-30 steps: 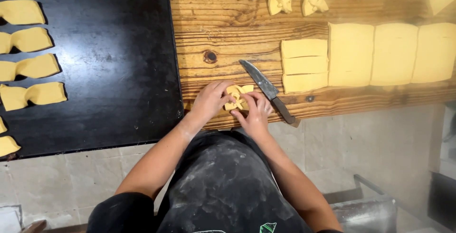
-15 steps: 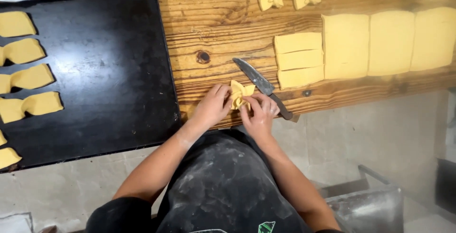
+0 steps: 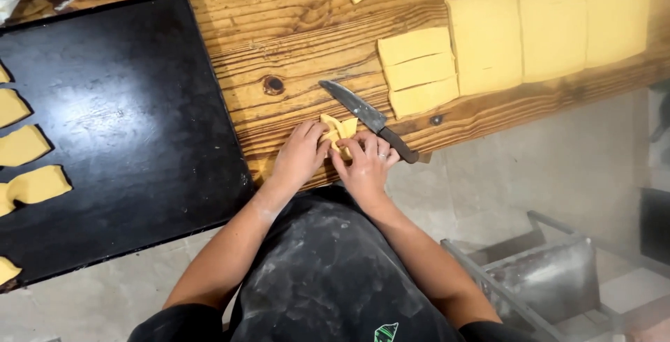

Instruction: Cutting dough into rectangles and folding them into decorative pastry shapes on a wooden table

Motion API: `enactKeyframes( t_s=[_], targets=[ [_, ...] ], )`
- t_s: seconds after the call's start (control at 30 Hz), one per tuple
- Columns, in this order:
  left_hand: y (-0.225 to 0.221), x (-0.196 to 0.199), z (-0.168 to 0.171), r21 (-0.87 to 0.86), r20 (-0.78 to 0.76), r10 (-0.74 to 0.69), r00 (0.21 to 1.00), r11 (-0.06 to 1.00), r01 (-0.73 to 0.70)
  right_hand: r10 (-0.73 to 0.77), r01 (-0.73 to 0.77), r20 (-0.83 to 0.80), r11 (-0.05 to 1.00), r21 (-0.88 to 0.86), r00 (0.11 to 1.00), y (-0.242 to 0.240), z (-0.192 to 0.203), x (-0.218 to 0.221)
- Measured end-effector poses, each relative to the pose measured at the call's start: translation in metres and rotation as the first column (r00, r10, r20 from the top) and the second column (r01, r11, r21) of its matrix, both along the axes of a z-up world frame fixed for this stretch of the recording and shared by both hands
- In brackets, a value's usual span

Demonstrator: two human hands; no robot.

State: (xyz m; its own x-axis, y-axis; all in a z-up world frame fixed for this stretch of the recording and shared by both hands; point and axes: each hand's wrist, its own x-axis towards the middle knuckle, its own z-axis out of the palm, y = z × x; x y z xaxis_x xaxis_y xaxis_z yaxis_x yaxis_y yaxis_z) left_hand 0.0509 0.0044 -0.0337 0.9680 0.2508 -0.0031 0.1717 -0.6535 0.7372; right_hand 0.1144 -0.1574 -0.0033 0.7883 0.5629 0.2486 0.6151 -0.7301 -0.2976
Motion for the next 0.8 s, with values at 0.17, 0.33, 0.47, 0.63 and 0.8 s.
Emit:
enactKeyframes(
  t_s=[0.17,0.33,0.47,0.63,0.8],
  targets=[
    [-0.002,-0.007,0.016,0.188,0.088,-0.060,0.994,0.981,0.043,-0.058,0.082,-0.268,0.993,0.080,0.962,0.000,-0.005,-0.005],
    [-0.002,-0.005,-0.004,0.291,0.122,-0.087,0.989,0.956,0.048,-0.055,0.122,-0.439,0.984,0.127,0.897,-0.006,-0.010,-0.006],
    [-0.004,0.001,-0.011,0.202,0.165,-0.035,0.986,0.979,0.001,-0.077,0.115,-0.397,0.991,0.074,0.915,-0.007,-0.014,-0.004],
    [0.000,-0.002,0.000,-0.010,0.156,0.051,0.986,0.999,-0.050,-0.100,0.137,-0.383,0.988,0.069,0.918,-0.005,-0.014,-0.003],
    [-0.003,-0.005,-0.007,0.030,0.053,0.044,0.998,0.999,-0.045,-0.120,0.145,-0.372,0.989,0.038,0.921,0.001,-0.011,-0.002]
  ],
)
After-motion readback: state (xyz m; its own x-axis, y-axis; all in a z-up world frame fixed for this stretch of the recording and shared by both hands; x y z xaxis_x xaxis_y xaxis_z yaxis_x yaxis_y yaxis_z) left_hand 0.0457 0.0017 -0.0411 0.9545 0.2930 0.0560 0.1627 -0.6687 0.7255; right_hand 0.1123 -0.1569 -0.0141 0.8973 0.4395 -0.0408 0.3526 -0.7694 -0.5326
